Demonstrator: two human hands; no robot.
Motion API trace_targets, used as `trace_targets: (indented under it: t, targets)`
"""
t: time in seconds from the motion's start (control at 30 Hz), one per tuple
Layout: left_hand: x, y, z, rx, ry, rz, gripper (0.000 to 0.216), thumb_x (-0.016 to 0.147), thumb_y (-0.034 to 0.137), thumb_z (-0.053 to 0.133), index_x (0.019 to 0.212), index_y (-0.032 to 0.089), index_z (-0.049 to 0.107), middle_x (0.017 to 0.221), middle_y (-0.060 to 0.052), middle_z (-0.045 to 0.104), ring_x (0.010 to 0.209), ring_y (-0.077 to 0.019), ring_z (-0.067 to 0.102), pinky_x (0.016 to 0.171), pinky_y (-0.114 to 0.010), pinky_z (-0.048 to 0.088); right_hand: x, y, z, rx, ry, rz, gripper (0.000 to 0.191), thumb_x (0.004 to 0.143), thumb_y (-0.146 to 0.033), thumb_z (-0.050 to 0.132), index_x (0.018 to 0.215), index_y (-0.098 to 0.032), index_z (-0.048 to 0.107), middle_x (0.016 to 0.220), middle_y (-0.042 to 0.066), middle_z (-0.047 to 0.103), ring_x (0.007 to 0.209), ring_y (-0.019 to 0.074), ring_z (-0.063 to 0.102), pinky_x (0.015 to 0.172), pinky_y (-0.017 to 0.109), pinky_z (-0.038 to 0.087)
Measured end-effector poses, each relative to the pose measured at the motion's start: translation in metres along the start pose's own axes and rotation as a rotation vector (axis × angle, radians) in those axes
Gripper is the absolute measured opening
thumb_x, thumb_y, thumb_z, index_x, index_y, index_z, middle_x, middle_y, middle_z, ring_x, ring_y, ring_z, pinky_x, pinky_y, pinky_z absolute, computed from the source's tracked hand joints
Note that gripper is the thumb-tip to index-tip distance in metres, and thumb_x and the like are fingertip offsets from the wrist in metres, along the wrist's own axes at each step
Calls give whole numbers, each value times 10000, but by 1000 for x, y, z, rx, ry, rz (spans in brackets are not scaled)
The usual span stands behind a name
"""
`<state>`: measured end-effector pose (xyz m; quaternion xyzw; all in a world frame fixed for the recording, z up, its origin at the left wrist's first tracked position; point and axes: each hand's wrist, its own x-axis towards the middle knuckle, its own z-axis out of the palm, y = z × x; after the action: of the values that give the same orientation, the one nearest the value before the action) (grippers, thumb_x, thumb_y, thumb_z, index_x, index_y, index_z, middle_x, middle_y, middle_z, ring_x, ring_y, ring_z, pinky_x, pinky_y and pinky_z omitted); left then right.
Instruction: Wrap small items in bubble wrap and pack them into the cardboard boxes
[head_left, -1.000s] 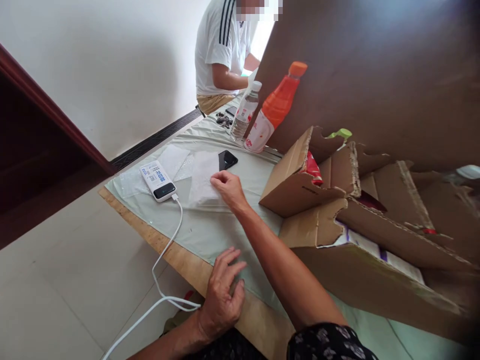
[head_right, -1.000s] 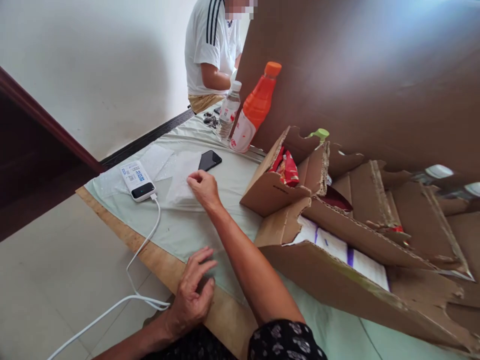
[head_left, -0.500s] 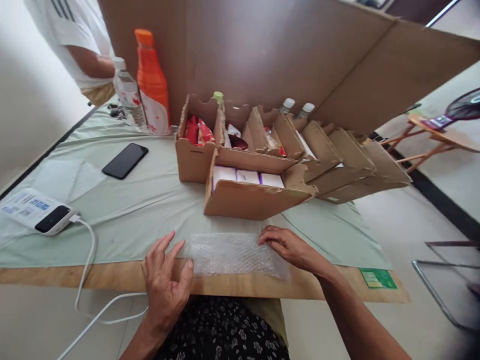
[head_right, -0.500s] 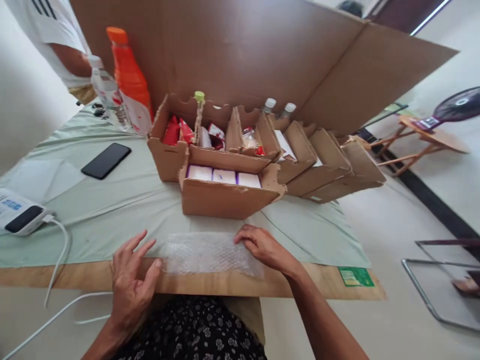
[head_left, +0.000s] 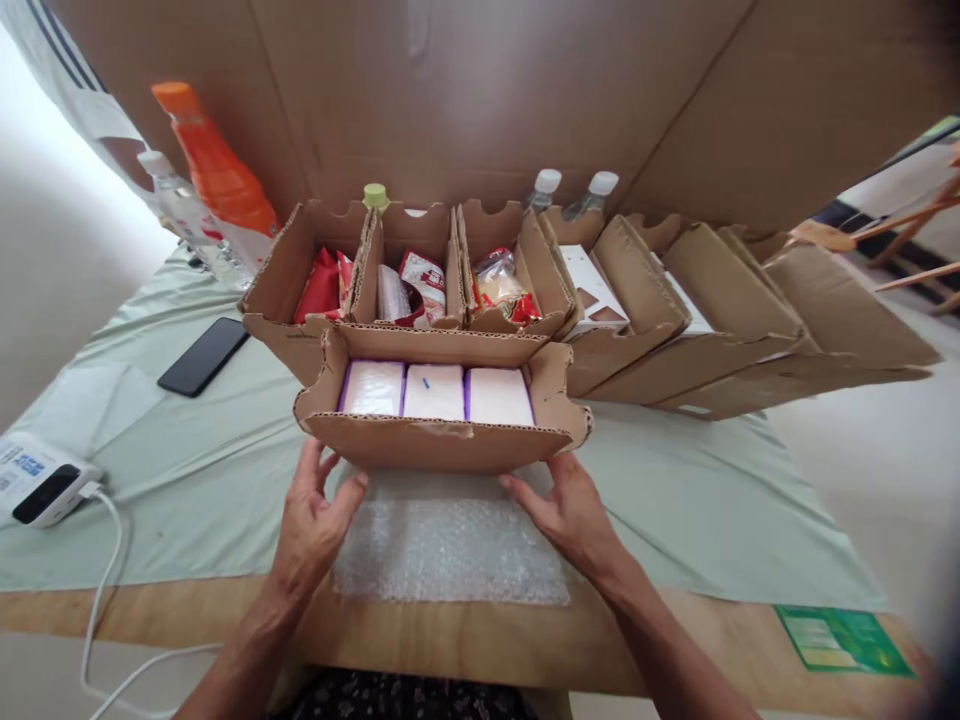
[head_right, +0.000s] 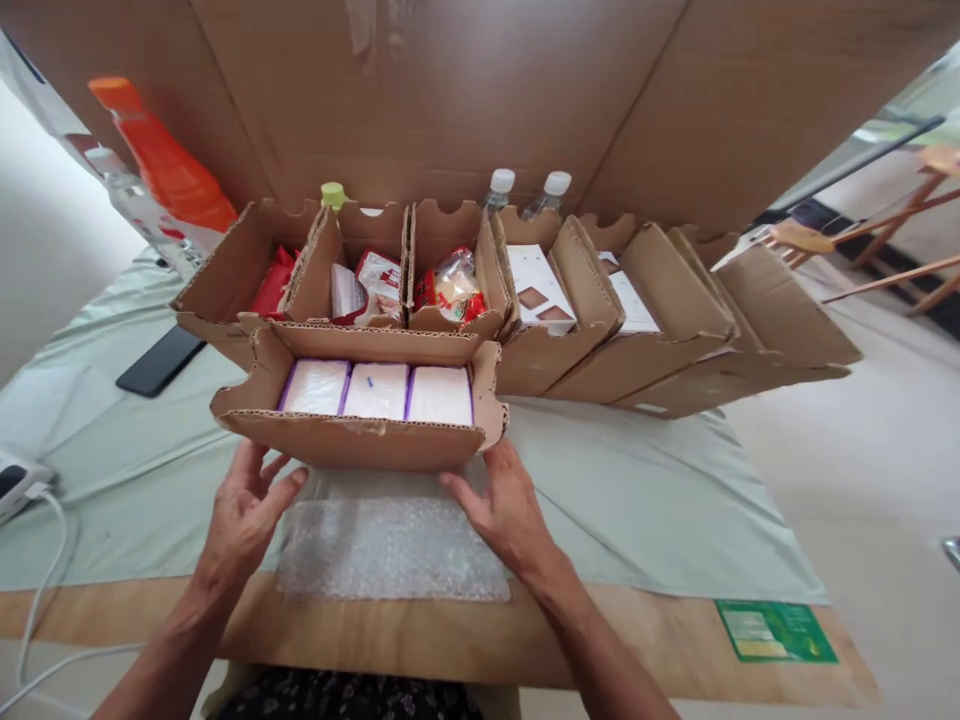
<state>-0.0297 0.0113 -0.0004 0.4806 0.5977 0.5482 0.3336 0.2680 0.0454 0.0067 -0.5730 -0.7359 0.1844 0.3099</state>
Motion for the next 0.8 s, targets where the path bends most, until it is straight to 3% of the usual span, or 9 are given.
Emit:
trace_targets:
  t: [0.13,0.23,0.47,0.63,0.7,0.8]
  targets:
    - [-11,-5,13,-70,12,-21,599,878,279,699,1448,259,516,1391,-89,630,1363,-282,572,1183,-459,454,-15,11,14,-66,158,-54,345,949,-445,591,1179,-213,700,1196,151,757,1150,356,700,975,526,570]
    - [-12,-7,18,-75,8,-13,596,881,276,695,1449,250,514,1379,-94,638,1366,-286,575,1193,-460,447,-17,15,14,-68,162,-17,283,947,-439,608,1102,-226,712,1098,126,782,1066,340,728,944,504,582]
    - [7,-6,21,-17,-30,65,597,904,257,667,1471,235,481,1424,-110,605,1391,-271,552,1206,-456,422,2,7,14,0,123,140,347,942,-508,597,1056,-193,689,968,124,763,879,280,724,792,409,596]
    - [-20,-2,-5,251,39,203,823,907,243,658,1620,297,248,1674,-127,353,1537,-308,380,1237,-534,364,-27,10,-9,6,175,137,427,957,-380,624,1352,-219,611,1291,121,719,1124,283,697,911,465,590]
    - [-37,4,-13,375,-19,291,761,919,198,636,1602,298,315,1642,-119,414,1520,-306,406,1233,-540,369,-44,0,-9,-44,194,45,361,976,-309,608,1328,-239,638,1323,109,713,1192,282,677,980,492,562]
    - [-58,9,-13,488,-272,459,532,931,122,590,1440,271,552,1460,-101,611,1439,-302,500,1195,-539,420,-62,-31,11,-100,80,-170,267,992,-215,573,1225,-249,700,1296,94,732,1200,272,675,1029,490,523]
